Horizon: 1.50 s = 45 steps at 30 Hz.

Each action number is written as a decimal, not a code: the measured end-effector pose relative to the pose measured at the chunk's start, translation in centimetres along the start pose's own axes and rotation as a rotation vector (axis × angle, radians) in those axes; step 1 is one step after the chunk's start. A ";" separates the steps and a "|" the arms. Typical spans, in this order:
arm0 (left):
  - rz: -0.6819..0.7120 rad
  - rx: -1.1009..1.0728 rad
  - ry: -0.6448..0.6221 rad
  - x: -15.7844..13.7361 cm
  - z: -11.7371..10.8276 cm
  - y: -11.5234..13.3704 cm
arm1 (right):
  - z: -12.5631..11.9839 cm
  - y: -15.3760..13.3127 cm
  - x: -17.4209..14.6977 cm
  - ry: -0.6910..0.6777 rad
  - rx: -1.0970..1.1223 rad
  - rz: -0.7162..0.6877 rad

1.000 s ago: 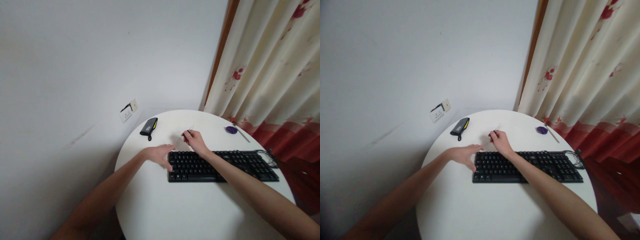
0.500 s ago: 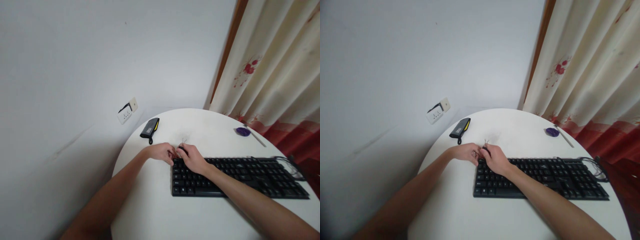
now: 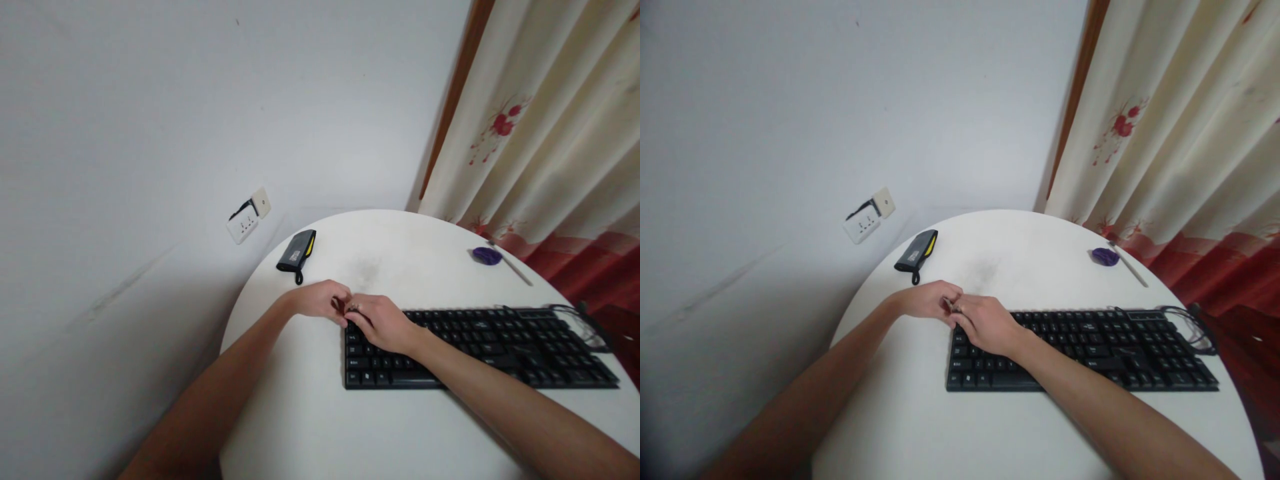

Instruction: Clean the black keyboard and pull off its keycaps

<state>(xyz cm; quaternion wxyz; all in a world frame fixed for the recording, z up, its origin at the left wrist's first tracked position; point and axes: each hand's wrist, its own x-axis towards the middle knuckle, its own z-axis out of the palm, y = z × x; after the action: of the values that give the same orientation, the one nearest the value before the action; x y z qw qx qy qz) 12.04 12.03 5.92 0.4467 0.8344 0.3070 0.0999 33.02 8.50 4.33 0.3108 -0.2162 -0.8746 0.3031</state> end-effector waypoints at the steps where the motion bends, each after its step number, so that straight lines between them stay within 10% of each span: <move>1: 0.001 0.005 0.009 0.0 0.0 0.1 | 0.0 0.0 0.0 0.036 0.014 0.034; 12: 0.011 -0.047 0.108 0.3 0.2 -0.4 | 0.1 2.2 1.1 0.303 0.314 0.369; 22: 0.130 0.140 0.579 1.8 1.8 0.4 | -0.1 2.1 0.8 0.597 0.218 0.382; 29: 0.258 0.579 0.536 2.2 2.1 1.3 | -0.2 3.1 1.0 0.623 0.458 0.504; 38: 0.303 0.592 0.552 2.7 2.6 1.7 | -0.7 3.3 1.1 0.658 0.295 0.409; 45: 0.144 0.376 0.923 3.8 0.4 -1.2 | -0.4 3.5 1.3 0.666 0.464 0.463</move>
<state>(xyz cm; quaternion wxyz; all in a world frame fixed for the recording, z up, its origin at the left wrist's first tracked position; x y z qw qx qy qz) 14.71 14.58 4.31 0.0984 0.7882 0.4268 0.4323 32.99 11.87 2.78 0.5390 -0.4160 -0.5650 0.4660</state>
